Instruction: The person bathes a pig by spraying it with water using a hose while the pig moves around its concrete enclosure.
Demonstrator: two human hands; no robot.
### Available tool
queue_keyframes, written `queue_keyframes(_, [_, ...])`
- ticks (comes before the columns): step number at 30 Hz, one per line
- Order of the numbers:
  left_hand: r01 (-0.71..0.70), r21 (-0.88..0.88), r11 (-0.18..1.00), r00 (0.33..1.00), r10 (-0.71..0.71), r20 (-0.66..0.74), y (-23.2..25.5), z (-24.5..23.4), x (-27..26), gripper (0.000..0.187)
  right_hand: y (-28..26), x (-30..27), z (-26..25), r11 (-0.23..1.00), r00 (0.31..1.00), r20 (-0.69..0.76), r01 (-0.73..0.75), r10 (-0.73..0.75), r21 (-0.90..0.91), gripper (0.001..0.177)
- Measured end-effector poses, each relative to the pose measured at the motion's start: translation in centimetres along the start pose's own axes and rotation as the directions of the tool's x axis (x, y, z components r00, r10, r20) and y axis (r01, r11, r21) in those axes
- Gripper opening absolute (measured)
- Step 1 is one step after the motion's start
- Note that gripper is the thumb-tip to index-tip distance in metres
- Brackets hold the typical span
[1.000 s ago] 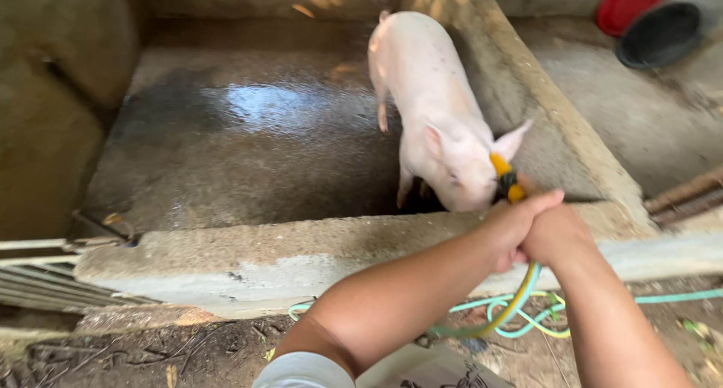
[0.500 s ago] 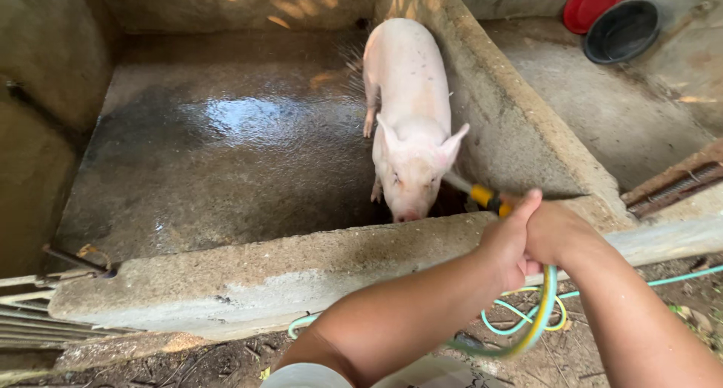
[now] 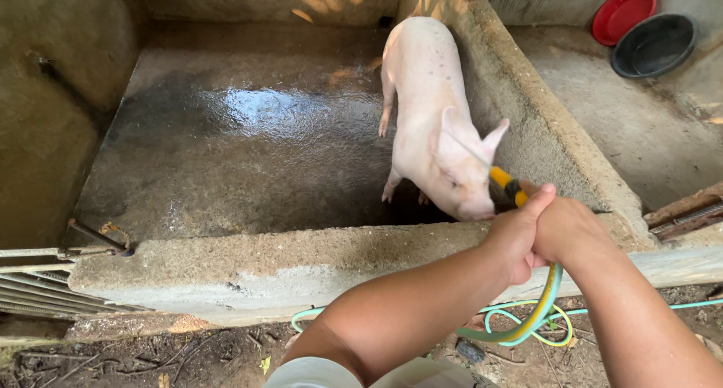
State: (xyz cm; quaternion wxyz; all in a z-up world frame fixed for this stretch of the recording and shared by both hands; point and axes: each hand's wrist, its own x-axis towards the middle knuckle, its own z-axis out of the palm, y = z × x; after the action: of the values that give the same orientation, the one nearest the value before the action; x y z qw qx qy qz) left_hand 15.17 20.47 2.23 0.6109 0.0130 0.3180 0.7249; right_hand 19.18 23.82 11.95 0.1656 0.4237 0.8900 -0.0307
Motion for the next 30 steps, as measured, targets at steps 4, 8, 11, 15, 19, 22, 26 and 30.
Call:
queue_keyframes(4, [0.051,-0.034,0.998,0.996,-0.053,-0.068,-0.4,0.1,-1.0,0.062,0.1,0.0,0.8,0.999,0.998,0.052,0.027,-0.026,-0.024,0.047])
queue_keyframes(8, [-0.039,0.097,0.995,0.998,0.044,-0.048,-0.3,0.7,-1.5,0.065,0.2,-1.1,0.6,0.991,0.996,-0.08,-0.03,0.04,0.129,0.073])
queue_keyframes(11, [-0.02,0.114,0.993,0.998,0.026,-0.05,-0.2,1.1,-1.8,0.068,0.1,-1.6,-0.1,0.989,0.996,-0.049,-0.07,0.077,0.128,0.074])
queue_keyframes(15, [-0.122,0.203,0.972,0.993,0.117,0.036,0.5,2.1,-1.7,0.067,0.7,-1.6,-0.4,0.972,0.981,-0.11,-0.135,0.158,0.19,0.07])
queue_keyframes(19, [-0.061,0.217,0.974,0.998,0.059,0.013,0.4,2.4,-2.2,0.069,2.1,-0.1,0.6,0.994,0.993,-0.075,-0.087,0.092,0.068,0.079])
queue_keyframes(22, [0.023,0.146,0.989,0.995,-0.009,-0.096,0.0,2.2,-2.5,0.068,2.4,0.4,1.7,0.989,0.989,-0.127,0.087,-0.072,0.116,0.07])
queue_keyframes(26, [-0.105,0.169,0.98,0.99,0.118,-0.073,-0.1,2.6,-2.9,0.066,2.4,0.2,1.7,0.992,0.995,-0.096,-0.005,0.017,0.123,0.078])
queue_keyframes(30, [-0.1,0.127,0.987,0.976,0.123,-0.181,-0.5,2.1,-4.7,0.067,2.2,0.7,2.9,0.966,0.976,-0.087,0.211,-0.199,0.153,0.061])
